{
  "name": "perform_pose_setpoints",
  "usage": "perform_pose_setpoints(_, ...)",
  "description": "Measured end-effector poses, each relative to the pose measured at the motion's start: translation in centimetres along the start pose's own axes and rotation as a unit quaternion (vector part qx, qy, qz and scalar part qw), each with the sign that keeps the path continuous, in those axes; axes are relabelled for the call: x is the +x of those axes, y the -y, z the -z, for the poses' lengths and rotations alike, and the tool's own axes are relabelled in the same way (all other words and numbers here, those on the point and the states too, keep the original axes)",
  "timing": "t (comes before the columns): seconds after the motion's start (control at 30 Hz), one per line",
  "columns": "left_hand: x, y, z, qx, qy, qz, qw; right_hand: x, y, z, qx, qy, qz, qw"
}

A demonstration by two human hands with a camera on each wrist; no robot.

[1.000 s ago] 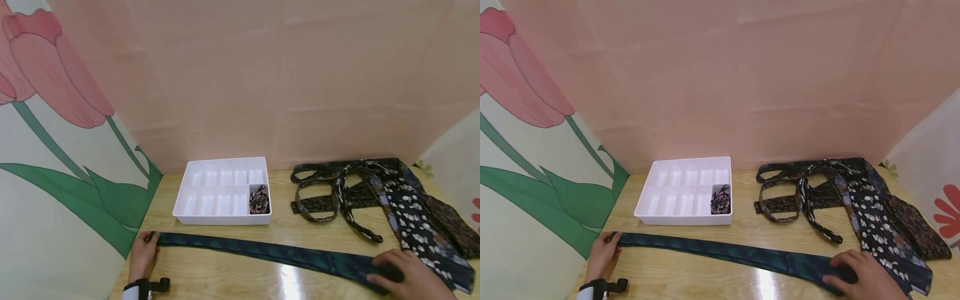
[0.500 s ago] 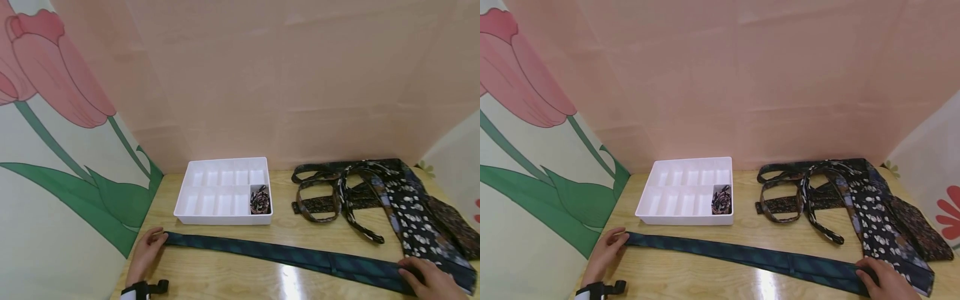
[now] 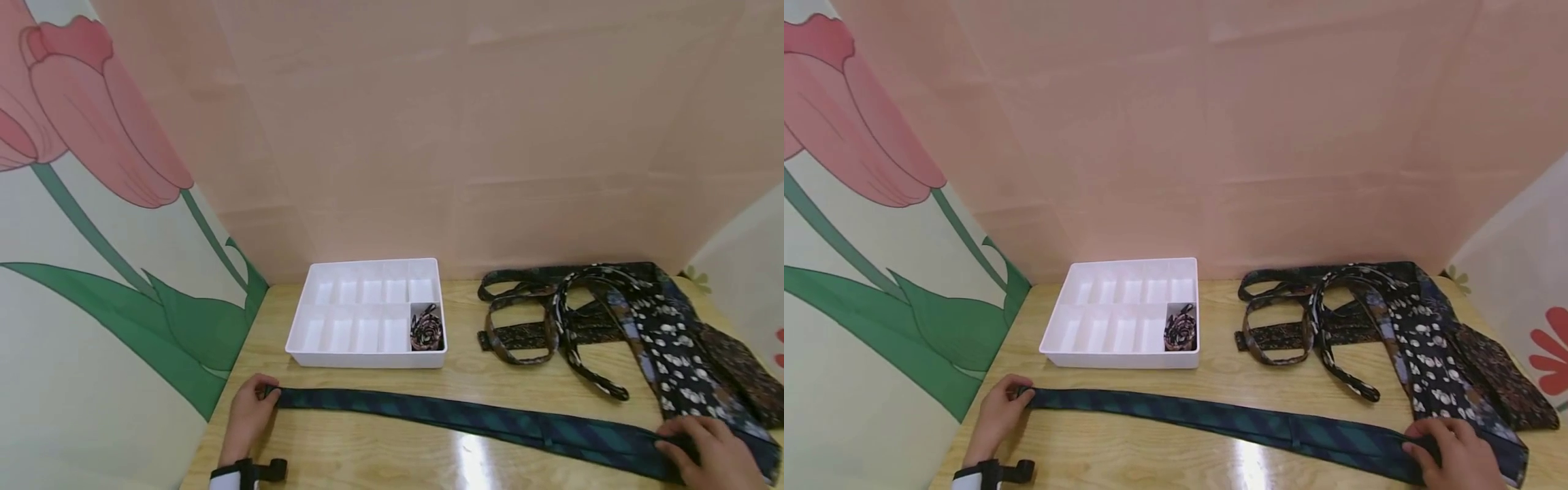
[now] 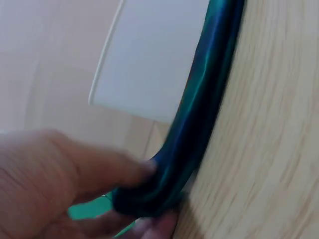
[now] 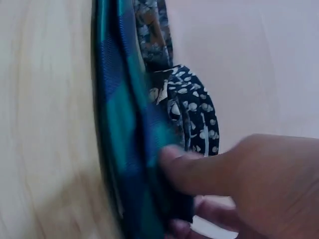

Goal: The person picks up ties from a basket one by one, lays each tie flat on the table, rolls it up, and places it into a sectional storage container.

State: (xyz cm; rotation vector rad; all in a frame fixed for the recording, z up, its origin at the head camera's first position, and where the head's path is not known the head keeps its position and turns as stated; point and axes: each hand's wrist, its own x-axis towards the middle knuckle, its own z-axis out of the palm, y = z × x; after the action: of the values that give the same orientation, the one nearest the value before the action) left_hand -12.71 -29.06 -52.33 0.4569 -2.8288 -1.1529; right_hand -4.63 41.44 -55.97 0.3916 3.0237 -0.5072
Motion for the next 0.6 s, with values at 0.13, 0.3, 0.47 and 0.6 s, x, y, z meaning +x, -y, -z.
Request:
perform_pose_setpoints(0.13,0.0,0.0,0.5,-0.036,-0.029,0.024,0.9986,-0.5,0.8,-0.2,0.056,-0.063,0.000,0.9965)
perform_pose_setpoints(0.3,0.0,0.3,1.1,-0.041,0.003,0.048,0.9980,-0.5,0.6,-1.0,-0.031,-0.031,-0.106,0.9934)
perform_pose_setpoints(0.47,-0.3,0.6,1.2,0.005,0.000,0.044,0.9990,-0.2,-0.6,-1.5,-0.118,-0.052,-0.095,0.9870)
perform_pose_setpoints(0.6,-0.4,0.5,1.1,0.001,-0.007,0.037,0.9993,0.4,-0.8,-0.9,-0.080,0.005,-0.124,0.9890)
